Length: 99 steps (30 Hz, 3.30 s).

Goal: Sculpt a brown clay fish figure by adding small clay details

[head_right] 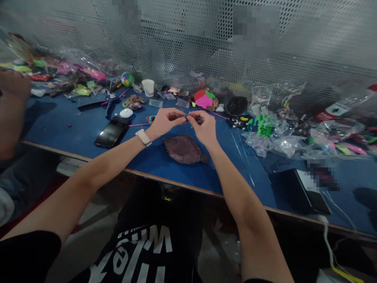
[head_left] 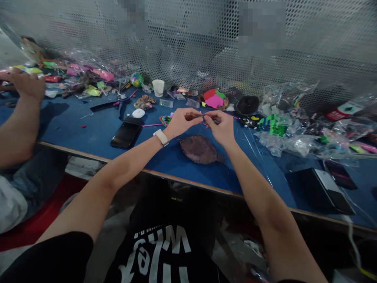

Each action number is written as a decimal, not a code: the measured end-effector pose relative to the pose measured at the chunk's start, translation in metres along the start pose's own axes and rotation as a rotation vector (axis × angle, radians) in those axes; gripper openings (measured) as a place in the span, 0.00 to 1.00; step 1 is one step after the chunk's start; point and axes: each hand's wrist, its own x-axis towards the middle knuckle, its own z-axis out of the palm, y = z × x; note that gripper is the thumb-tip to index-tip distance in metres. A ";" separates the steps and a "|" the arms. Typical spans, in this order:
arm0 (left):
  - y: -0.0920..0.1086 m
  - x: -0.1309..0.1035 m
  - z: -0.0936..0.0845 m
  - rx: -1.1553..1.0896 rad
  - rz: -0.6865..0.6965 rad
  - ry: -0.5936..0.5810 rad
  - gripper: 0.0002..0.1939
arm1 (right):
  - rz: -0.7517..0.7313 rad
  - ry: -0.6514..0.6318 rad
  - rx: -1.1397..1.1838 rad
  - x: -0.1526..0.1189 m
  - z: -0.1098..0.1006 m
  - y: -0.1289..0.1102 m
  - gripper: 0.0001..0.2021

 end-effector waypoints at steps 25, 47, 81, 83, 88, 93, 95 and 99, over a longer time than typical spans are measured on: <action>0.005 -0.005 0.010 0.094 -0.036 0.154 0.13 | -0.020 0.097 0.008 0.000 0.002 -0.013 0.13; 0.014 -0.005 0.008 0.133 0.038 0.086 0.17 | -0.194 0.052 -0.168 -0.004 -0.020 -0.025 0.14; 0.017 -0.007 0.007 0.241 0.133 -0.075 0.21 | -0.171 0.095 -0.207 -0.006 0.000 -0.013 0.14; 0.016 -0.008 0.005 0.341 0.159 -0.090 0.25 | -0.138 0.092 -0.212 -0.007 0.001 -0.015 0.11; 0.012 -0.007 0.003 0.545 0.194 -0.086 0.27 | -0.034 0.049 -0.121 -0.008 0.008 -0.015 0.16; 0.011 -0.006 -0.002 0.700 0.218 -0.110 0.20 | 0.007 -0.015 -0.003 -0.006 0.006 -0.020 0.30; 0.013 -0.005 -0.002 0.765 0.211 -0.109 0.18 | 0.006 -0.056 -0.037 -0.005 0.002 -0.022 0.34; 0.018 -0.003 0.000 0.820 0.194 -0.149 0.17 | 0.030 -0.049 0.005 -0.004 0.001 -0.015 0.31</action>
